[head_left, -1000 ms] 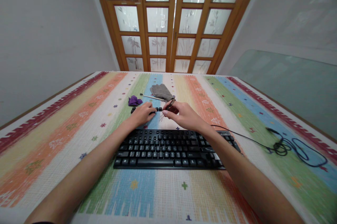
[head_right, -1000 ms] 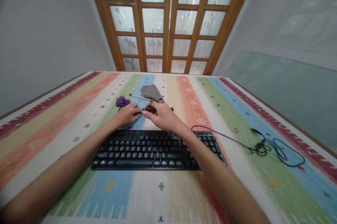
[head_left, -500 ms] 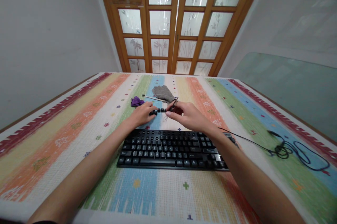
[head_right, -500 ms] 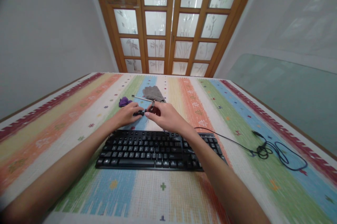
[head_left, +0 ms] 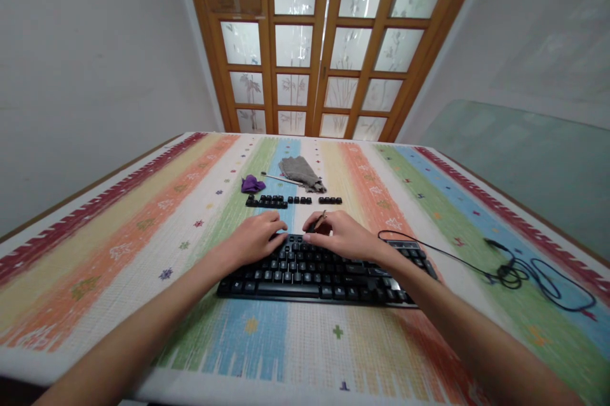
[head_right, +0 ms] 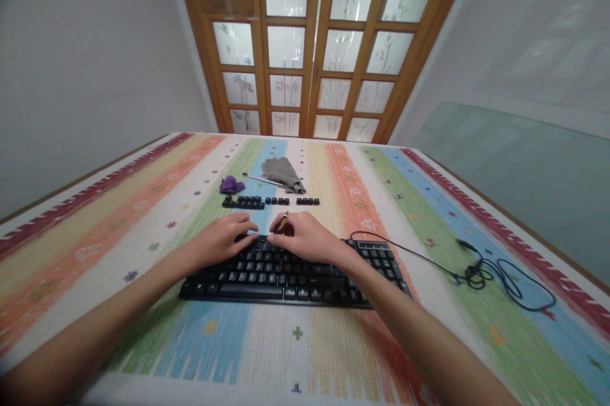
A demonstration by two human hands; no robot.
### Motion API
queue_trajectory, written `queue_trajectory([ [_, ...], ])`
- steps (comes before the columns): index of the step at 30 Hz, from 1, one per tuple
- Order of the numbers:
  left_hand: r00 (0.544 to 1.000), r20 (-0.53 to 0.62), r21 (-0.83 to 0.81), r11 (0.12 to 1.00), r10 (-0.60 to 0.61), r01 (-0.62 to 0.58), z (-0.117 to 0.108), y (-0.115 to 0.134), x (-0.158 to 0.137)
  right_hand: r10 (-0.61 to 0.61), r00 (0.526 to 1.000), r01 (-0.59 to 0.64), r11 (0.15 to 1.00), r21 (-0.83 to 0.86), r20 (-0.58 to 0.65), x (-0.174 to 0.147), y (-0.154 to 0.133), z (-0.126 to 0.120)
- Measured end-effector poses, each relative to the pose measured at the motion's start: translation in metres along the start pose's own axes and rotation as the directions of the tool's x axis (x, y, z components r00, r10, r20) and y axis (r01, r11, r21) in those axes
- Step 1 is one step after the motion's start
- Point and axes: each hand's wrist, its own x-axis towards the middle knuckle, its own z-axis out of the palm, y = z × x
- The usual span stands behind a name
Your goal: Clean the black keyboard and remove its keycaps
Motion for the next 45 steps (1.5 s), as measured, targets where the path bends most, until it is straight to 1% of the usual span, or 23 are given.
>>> queue_trajectory([
  [3,1.0,0.011,-0.014,1.0,-0.023,0.023,0.0,0.01,-0.011,0.008,0.999,-0.006,0.999,0.037,-0.037,-0.004,0.007,0.005],
  [5,0.999,0.009,-0.032,0.998,-0.044,0.044,0.003,0.012,-0.015,0.028,0.997,-0.022,0.996,0.082,-0.071,-0.005,0.012,0.01],
  [8,0.998,-0.006,-0.066,0.996,-0.06,0.059,0.009,0.011,-0.019,0.094,0.989,-0.071,0.979,0.19,-0.113,-0.005,0.02,0.018],
  [11,0.998,-0.026,-0.08,0.995,-0.06,0.058,0.013,0.01,-0.019,0.161,0.979,-0.116,0.944,0.309,-0.126,-0.005,0.025,0.025],
  [14,0.997,-0.052,-0.084,0.995,-0.056,0.051,0.015,0.01,-0.02,0.187,0.974,-0.133,0.929,0.345,-0.128,-0.006,0.025,0.03],
  [17,0.997,-0.065,-0.092,0.995,-0.05,0.044,0.017,0.011,-0.021,0.153,0.977,-0.107,0.954,0.279,-0.149,-0.007,0.018,0.031],
  [19,0.997,-0.068,-0.095,0.995,-0.048,0.041,0.017,0.011,-0.021,0.105,0.981,-0.072,0.979,0.193,-0.165,-0.007,0.011,0.031],
  [21,0.997,-0.07,-0.1,0.994,-0.042,0.034,0.018,0.011,-0.022,0.055,0.986,-0.039,0.994,0.103,-0.156,-0.005,0.004,0.03],
  [25,0.996,-0.092,-0.097,0.995,-0.019,0.01,0.019,0.011,-0.023,-0.008,0.994,0.004,0.999,-0.043,-0.106,0.0,-0.009,0.033],
  [29,0.995,-0.101,-0.051,0.998,0.021,-0.026,0.02,0.013,-0.024,-0.024,0.995,0.009,0.988,-0.151,-0.097,0.006,-0.016,0.036],
  [33,0.993,-0.109,-0.036,0.998,0.047,-0.051,0.021,0.015,-0.024,0.033,0.991,-0.054,0.985,-0.163,-0.127,0.015,-0.013,0.034],
  [37,0.993,-0.107,-0.052,0.997,0.052,-0.058,0.021,0.017,-0.024,0.093,0.987,-0.1,0.994,-0.047,-0.132,0.024,-0.002,0.03],
  [39,0.993,-0.112,-0.063,0.997,0.047,-0.054,0.021,0.017,-0.024,0.099,0.987,-0.101,0.995,-0.012,-0.127,0.027,0.003,0.03],
  [45,0.991,-0.119,-0.067,0.996,0.052,-0.06,0.022,0.017,-0.023,0.083,0.988,-0.091,0.994,-0.053,-0.133,0.028,0.004,0.03],
])
